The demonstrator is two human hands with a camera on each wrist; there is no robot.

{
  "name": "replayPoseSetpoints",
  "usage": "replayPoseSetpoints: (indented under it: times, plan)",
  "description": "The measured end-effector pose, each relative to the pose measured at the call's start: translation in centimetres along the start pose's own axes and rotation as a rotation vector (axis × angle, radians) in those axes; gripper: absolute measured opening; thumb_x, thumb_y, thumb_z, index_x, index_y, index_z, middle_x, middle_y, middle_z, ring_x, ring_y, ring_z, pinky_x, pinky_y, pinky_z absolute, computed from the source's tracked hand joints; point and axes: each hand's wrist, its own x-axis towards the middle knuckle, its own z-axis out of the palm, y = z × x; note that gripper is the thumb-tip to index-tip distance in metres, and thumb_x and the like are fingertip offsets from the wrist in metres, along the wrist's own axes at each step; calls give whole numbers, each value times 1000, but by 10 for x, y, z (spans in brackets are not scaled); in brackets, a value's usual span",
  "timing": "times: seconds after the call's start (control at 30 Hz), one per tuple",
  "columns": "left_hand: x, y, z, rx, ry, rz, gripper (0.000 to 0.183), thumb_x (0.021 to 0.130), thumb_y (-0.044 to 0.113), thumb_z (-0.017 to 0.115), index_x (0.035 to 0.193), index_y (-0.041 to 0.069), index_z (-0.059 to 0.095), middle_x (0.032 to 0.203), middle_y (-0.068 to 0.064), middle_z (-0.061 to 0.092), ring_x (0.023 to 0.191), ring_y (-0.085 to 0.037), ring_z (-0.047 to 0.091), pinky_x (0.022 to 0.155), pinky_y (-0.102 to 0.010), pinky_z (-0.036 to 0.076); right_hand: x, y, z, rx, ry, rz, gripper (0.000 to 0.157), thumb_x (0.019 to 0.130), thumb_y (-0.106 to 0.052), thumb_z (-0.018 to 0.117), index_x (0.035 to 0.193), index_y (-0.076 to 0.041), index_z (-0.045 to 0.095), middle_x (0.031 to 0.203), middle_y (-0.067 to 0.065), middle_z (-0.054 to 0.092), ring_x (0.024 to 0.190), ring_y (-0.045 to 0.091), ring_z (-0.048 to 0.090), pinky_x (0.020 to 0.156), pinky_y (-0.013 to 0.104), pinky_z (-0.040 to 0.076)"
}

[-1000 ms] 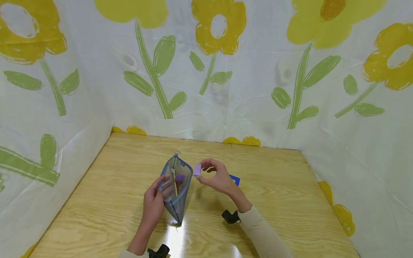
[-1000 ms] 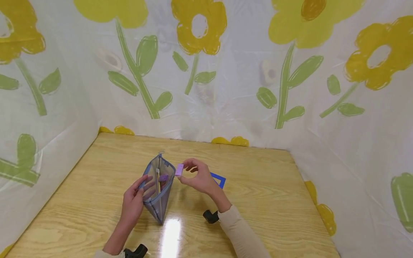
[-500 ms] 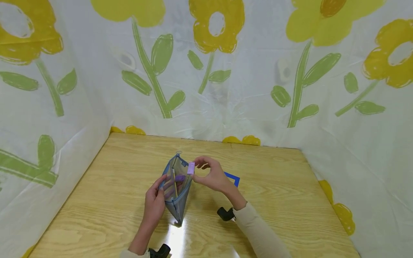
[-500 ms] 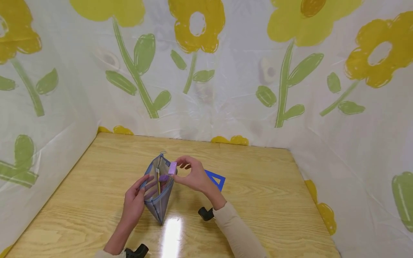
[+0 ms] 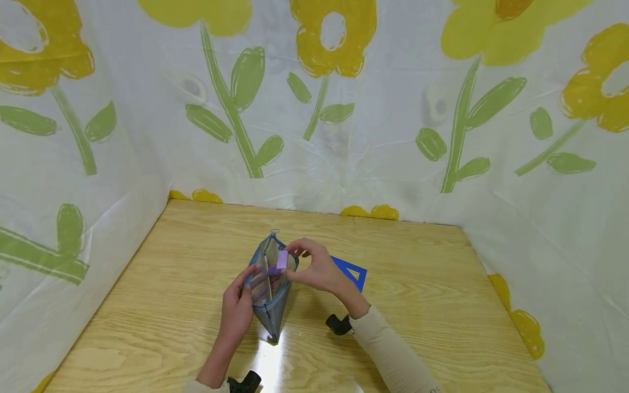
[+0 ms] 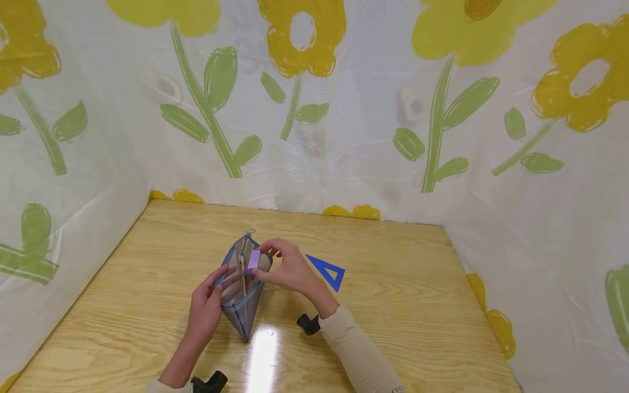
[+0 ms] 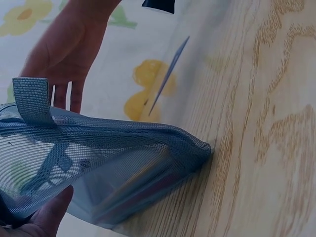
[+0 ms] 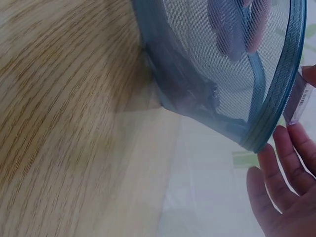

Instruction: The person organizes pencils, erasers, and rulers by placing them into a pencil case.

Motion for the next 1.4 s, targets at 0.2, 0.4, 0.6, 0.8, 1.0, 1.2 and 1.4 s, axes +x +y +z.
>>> replayPoseSetpoints:
  times: [0.2, 0.4, 0.6, 0.8, 1.0, 1.2, 1.4]
  plan:
    - [0, 0, 1, -3, 3, -6, 49, 103, -9, 24, 149, -8, 42, 147, -26, 50, 131, -43, 53, 100, -34, 55, 0, -1, 0, -43, -28, 11, 36, 84, -20, 82, 117, -15, 69, 112, 0, 66, 98, 21, 58, 91, 56, 53]
    - [1, -1, 1, -23, 3, -2, 49, 103, -10, 24, 148, -9, 43, 146, -27, 51, 131, -43, 54, 100, -35, 55, -3, -2, 0, -71, -71, 22, 34, 83, -24, 82, 115, -17, 72, 116, -2, 64, 106, 24, 57, 94, 58, 51]
    - [1, 0, 0, -30, 7, 12, 49, 102, -11, 23, 147, -11, 43, 145, -28, 51, 130, -43, 54, 99, -33, 56, -6, -6, -2, -94, -101, 38, 35, 85, -27, 81, 115, -12, 74, 125, 2, 63, 120, 26, 54, 102, 61, 49]
    - [1, -1, -1, -31, 10, 21, 49, 102, -11, 24, 147, -12, 43, 144, -28, 52, 129, -42, 55, 98, -30, 56, -8, -9, -4, -53, -46, 4, 33, 84, -24, 82, 114, -12, 74, 122, 2, 64, 115, 25, 57, 97, 57, 50]
    - [-1, -1, -1, -6, 27, 7, 48, 103, -11, 24, 146, -10, 45, 143, -27, 52, 129, -40, 56, 98, -31, 56, -11, -4, -5, -30, 24, -17, 25, 88, -19, 78, 112, -18, 73, 117, -1, 66, 106, 28, 59, 92, 46, 52]
    - [0, -1, 0, -11, 27, -7, 49, 102, -11, 24, 147, -10, 44, 144, -28, 52, 128, -39, 57, 98, -30, 56, -14, 5, -8, 25, 110, 49, 19, 95, -10, 70, 114, -9, 72, 118, 3, 68, 106, 33, 60, 96, 57, 51]
    - [-1, -2, 0, 22, 26, 9, 48, 103, -10, 24, 147, -9, 44, 143, -27, 53, 128, -40, 57, 97, -30, 56, -19, 13, -13, 38, 133, 92, 22, 96, -12, 69, 117, -6, 69, 118, 7, 68, 105, 30, 62, 94, 58, 52]
